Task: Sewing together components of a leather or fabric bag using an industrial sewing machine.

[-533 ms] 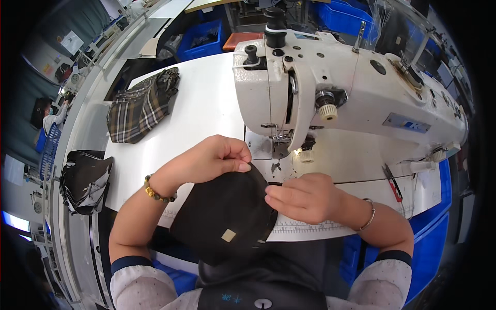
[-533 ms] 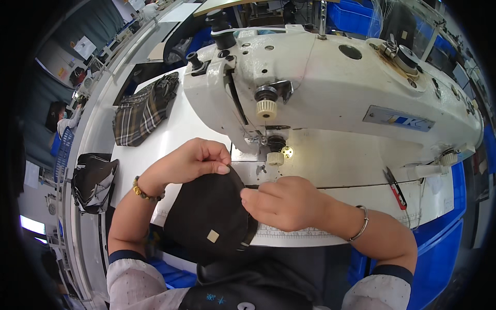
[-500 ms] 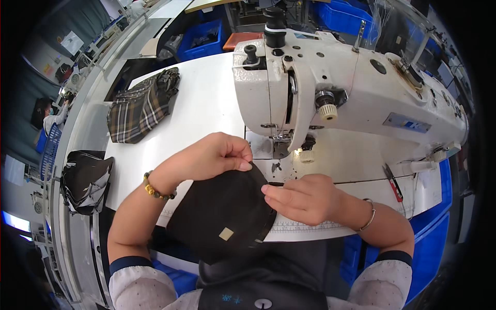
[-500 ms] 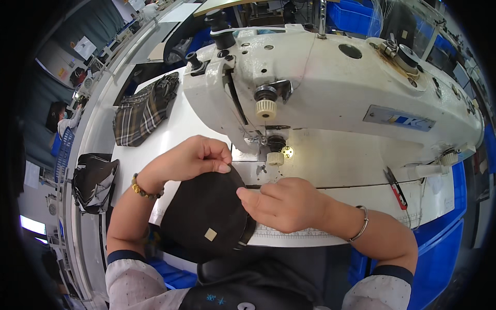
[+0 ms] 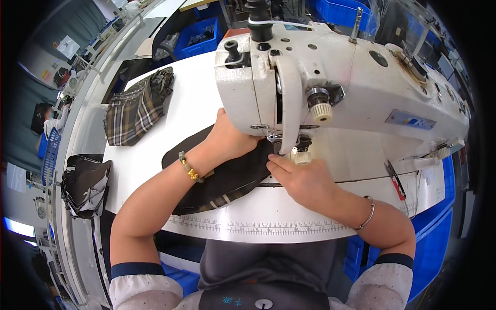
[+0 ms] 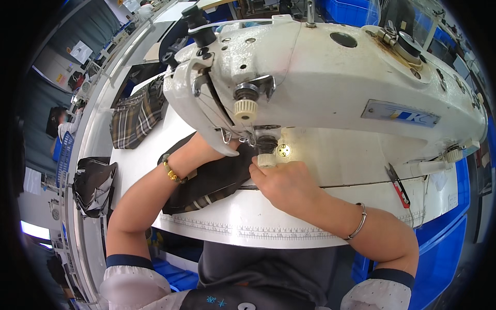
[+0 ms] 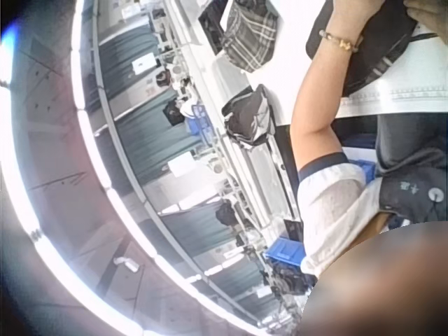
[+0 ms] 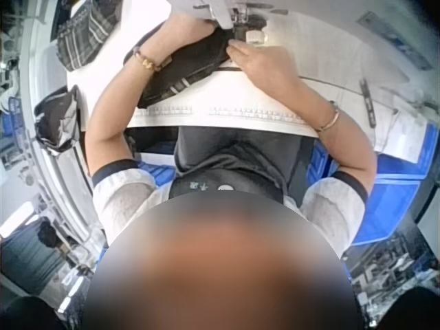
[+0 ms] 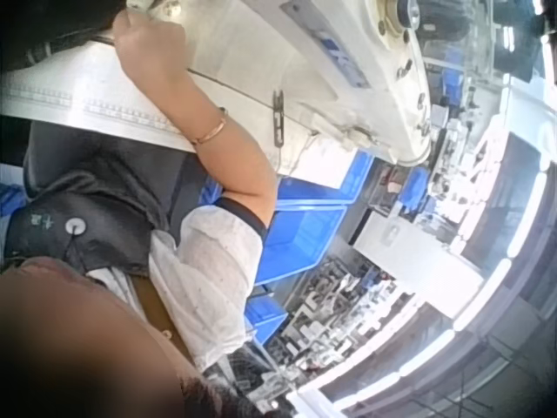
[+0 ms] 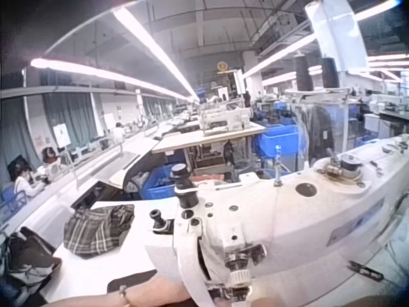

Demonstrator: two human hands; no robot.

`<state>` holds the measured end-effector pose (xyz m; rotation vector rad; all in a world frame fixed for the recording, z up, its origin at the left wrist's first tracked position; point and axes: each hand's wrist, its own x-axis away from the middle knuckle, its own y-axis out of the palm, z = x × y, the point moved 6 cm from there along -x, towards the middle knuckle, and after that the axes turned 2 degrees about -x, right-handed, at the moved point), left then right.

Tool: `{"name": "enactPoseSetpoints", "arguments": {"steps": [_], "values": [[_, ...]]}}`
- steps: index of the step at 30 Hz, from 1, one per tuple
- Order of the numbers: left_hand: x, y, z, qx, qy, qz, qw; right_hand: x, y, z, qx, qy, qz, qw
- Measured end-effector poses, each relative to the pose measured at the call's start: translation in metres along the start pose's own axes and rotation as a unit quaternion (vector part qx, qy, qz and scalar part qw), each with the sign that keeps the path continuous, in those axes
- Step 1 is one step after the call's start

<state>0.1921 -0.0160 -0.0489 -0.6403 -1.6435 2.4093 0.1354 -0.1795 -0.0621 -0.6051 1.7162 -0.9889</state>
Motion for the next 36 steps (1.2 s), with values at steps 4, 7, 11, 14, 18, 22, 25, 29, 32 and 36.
{"name": "enactPoseSetpoints", "arguments": {"steps": [4, 7, 11, 14, 18, 22, 25, 29, 32, 36], "values": [[-0.006, -0.011, 0.011, -0.005, 0.024, 0.032, 0.999, 0.0, 0.002, 0.003, 0.015, 0.013, -0.012, 1.0], [-0.004, -0.016, 0.014, -0.009, 0.061, 0.089, 0.994, 0.0, 0.001, 0.0, 0.02, 0.015, -0.015, 1.0], [-0.007, -0.017, 0.01, -0.014, 0.096, 0.103, 0.99, -0.001, 0.001, -0.004, 0.043, 0.009, -0.021, 0.999], [-0.005, -0.024, 0.005, 0.033, 0.057, 0.079, 0.995, 0.002, 0.009, -0.002, 0.077, 0.016, -0.063, 0.995], [0.014, -0.039, 0.019, -0.1, -0.023, 0.028, 0.994, 0.009, 0.013, 0.003, 0.076, 0.03, -0.073, 0.994], [0.049, -0.053, 0.055, -0.054, -0.016, -0.085, 0.995, 0.003, 0.006, 0.004, -0.002, 0.043, -0.034, 0.999], [0.061, -0.029, 0.049, -0.061, 0.038, -0.116, 0.991, 0.002, 0.007, 0.007, -0.03, 0.042, -0.032, 0.998], [0.061, -0.035, 0.055, -0.053, 0.05, -0.154, 0.985, 0.003, -0.004, 0.007, 0.01, 0.031, -0.011, 0.999], [0.067, -0.035, 0.055, -0.023, 0.052, -0.131, 0.99, 0.002, 0.002, 0.005, -0.041, 0.039, -0.085, 0.995], [0.069, -0.028, 0.056, -0.115, 0.075, -0.107, 0.985, 0.002, 0.001, -0.003, -0.069, 0.032, -0.063, 0.995]]}}
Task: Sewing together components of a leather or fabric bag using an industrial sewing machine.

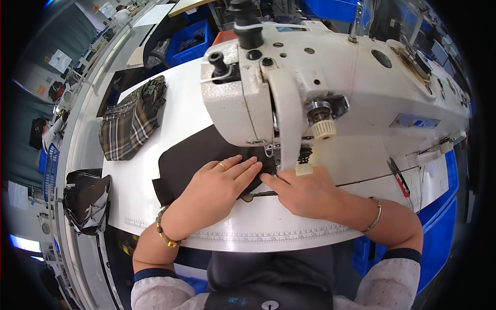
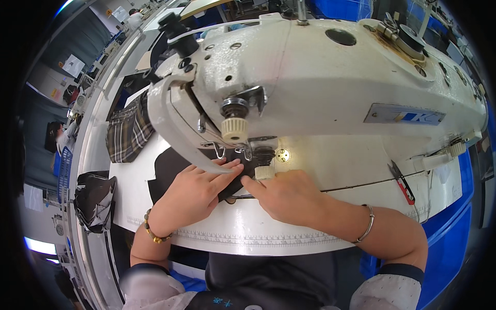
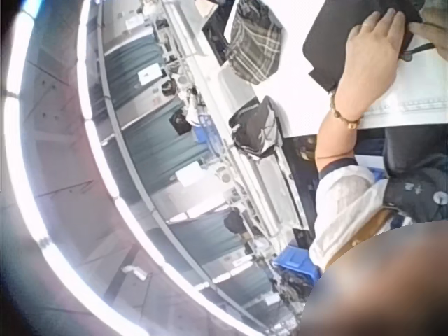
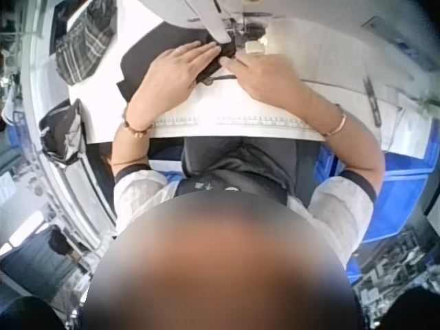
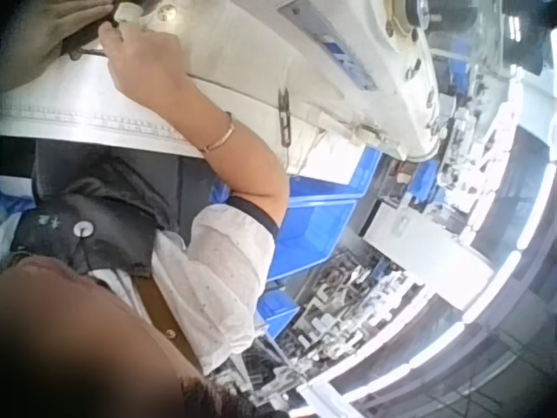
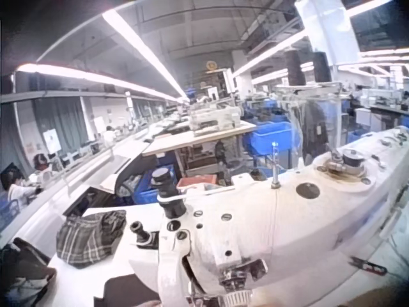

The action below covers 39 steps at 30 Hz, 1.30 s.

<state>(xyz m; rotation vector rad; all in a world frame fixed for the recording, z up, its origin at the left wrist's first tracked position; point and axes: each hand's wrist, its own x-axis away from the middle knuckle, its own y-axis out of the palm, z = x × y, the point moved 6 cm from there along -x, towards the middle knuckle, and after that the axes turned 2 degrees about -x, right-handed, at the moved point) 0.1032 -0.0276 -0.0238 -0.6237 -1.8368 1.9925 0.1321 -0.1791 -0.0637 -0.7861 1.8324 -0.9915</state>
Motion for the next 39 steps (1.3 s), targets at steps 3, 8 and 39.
{"name": "enactPoseSetpoints", "arguments": {"steps": [3, 8, 39], "values": [[-0.005, 0.001, 0.0, -0.061, 0.022, 0.053, 0.996, 0.0, 0.004, -0.002, 0.031, -0.008, -0.001, 0.999], [-0.019, -0.003, -0.011, -0.027, -0.003, 0.132, 0.991, 0.004, 0.005, -0.006, 0.072, -0.014, -0.031, 0.997], [-0.021, 0.011, 0.008, -0.021, 0.017, 0.102, 0.994, 0.007, -0.003, -0.016, 0.026, -0.028, -0.018, 0.999]]}}
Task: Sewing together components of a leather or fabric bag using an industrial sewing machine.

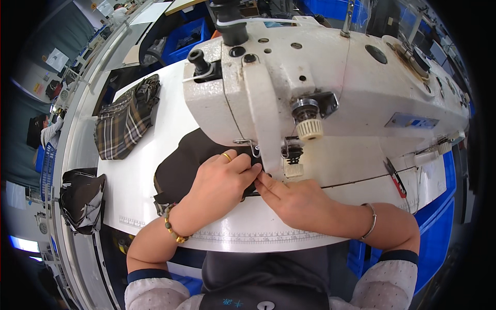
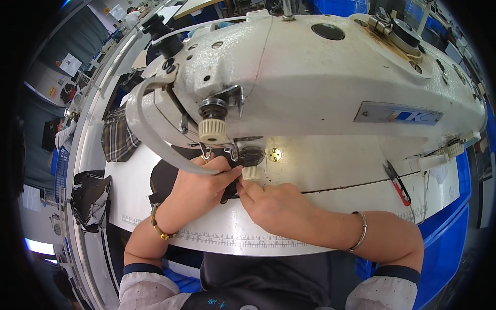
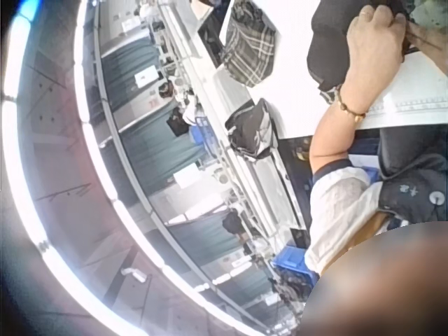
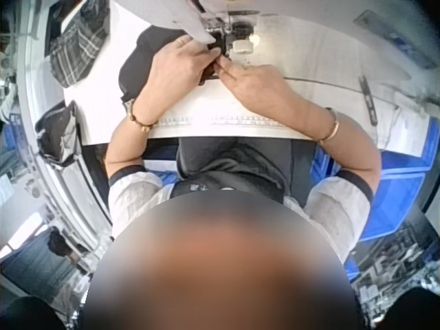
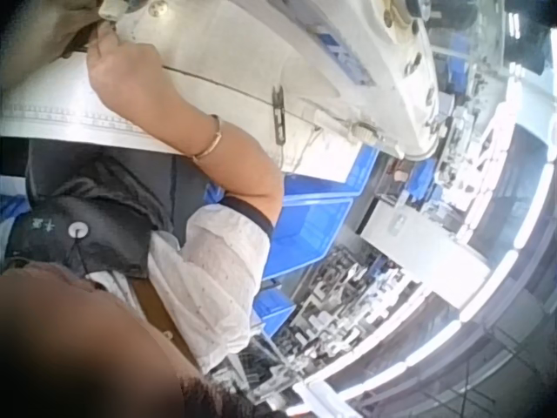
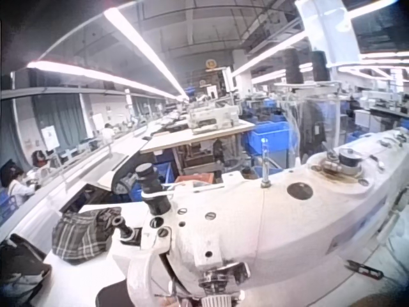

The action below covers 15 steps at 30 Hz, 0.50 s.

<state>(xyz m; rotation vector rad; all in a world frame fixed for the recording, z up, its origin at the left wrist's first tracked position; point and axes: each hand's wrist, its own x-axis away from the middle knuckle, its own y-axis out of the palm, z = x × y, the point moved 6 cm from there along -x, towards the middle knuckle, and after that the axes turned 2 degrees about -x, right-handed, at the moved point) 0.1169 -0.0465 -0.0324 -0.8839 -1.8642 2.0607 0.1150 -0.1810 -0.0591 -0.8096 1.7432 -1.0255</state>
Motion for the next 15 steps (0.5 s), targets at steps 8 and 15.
{"name": "enactPoseSetpoints", "arguments": {"steps": [8, 15], "values": [[0.0026, 0.0013, 0.0076, -0.021, 0.006, 0.013, 1.0, -0.0003, 0.0011, -0.0037, 0.005, -0.006, 0.005, 1.0], [0.0007, 0.0043, 0.0061, -0.025, -0.015, 0.011, 1.0, 0.0004, 0.0062, -0.0032, 0.014, -0.013, -0.005, 1.0]]}}
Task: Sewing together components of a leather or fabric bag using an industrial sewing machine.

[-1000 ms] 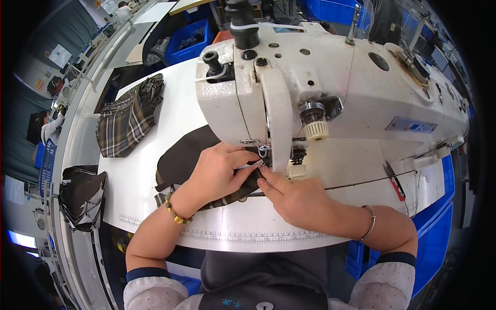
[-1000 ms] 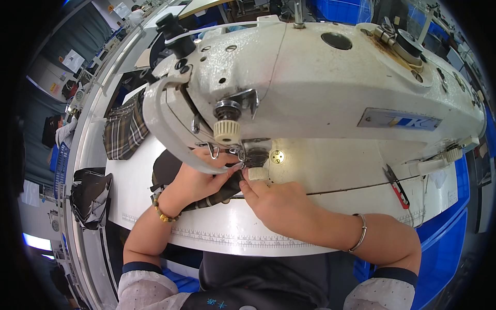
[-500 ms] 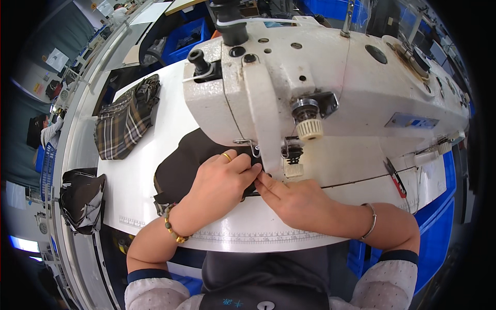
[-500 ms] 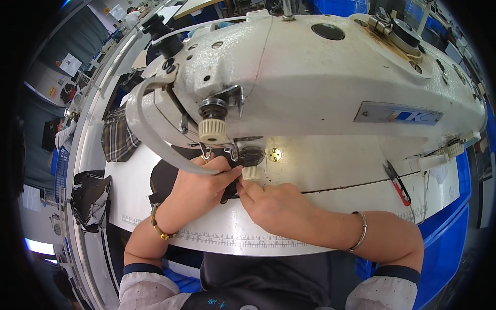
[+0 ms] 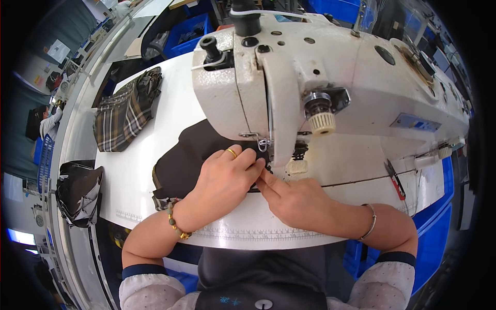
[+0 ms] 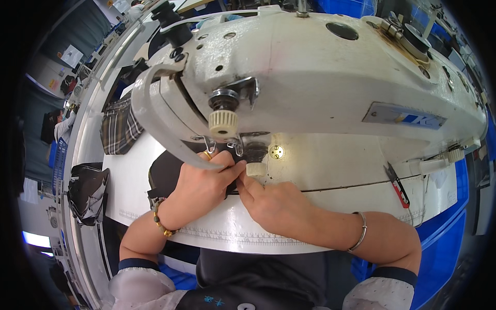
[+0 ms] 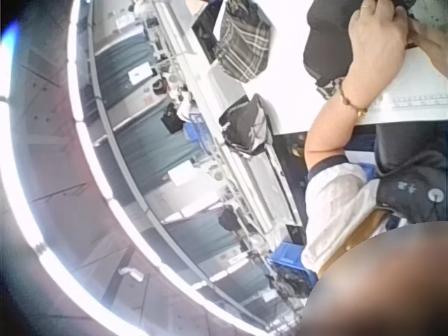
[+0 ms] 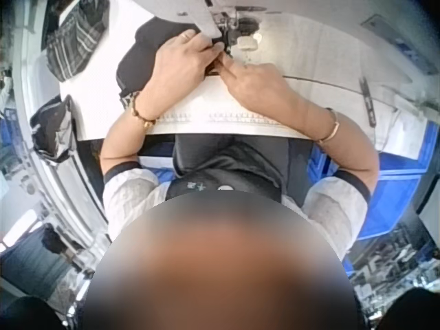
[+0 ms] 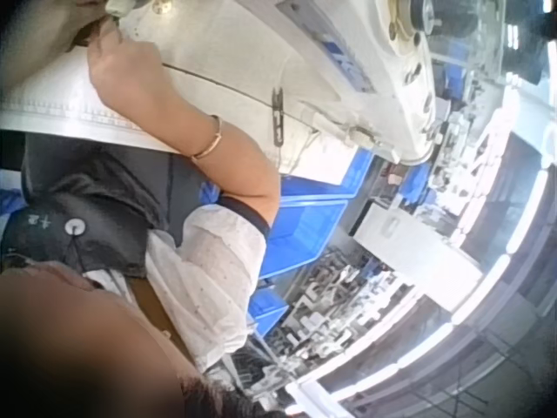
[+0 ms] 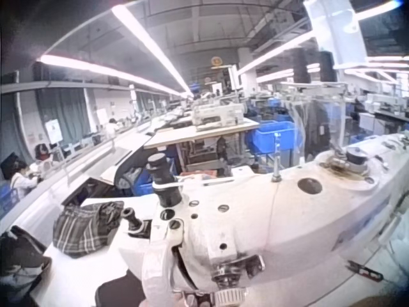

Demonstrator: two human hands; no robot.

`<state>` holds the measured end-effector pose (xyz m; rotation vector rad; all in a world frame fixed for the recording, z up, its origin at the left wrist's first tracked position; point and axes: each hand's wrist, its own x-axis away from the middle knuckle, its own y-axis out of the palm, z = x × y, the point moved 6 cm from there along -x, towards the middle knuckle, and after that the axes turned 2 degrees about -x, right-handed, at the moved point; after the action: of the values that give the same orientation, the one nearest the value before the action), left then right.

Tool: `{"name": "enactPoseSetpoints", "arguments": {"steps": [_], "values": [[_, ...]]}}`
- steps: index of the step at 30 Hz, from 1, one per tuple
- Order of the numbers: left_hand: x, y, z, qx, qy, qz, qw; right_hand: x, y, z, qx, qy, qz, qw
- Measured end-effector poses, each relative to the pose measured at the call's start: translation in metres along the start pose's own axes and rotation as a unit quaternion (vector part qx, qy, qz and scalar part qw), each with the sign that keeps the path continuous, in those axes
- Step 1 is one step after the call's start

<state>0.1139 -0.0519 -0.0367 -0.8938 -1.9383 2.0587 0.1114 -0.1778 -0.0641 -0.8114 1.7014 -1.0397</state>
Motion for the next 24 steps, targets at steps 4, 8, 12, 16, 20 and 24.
{"name": "enactPoseSetpoints", "arguments": {"steps": [4, 8, 12, 16, 20, 24], "values": [[-0.004, 0.002, -0.005, -0.009, -0.009, 0.009, 1.0, -0.001, 0.007, 0.008, 0.033, 0.043, -0.001, 0.999], [-0.005, 0.006, -0.007, -0.01, -0.018, 0.022, 1.0, -0.004, 0.005, 0.01, 0.022, 0.052, 0.027, 0.998], [-0.004, 0.007, -0.008, 0.002, -0.022, 0.023, 0.999, -0.004, 0.008, 0.01, 0.03, 0.05, 0.013, 0.998], [-0.003, 0.006, -0.008, 0.007, -0.03, 0.015, 0.999, -0.004, 0.01, 0.012, 0.016, 0.046, 0.029, 0.998], [-0.001, -0.001, -0.012, 0.053, -0.055, -0.028, 0.997, -0.008, 0.001, 0.007, -0.007, 0.009, 0.05, 0.999], [-0.005, -0.01, -0.01, 0.081, -0.065, -0.057, 0.993, -0.007, 0.005, 0.005, -0.005, 0.016, 0.018, 1.0]]}}
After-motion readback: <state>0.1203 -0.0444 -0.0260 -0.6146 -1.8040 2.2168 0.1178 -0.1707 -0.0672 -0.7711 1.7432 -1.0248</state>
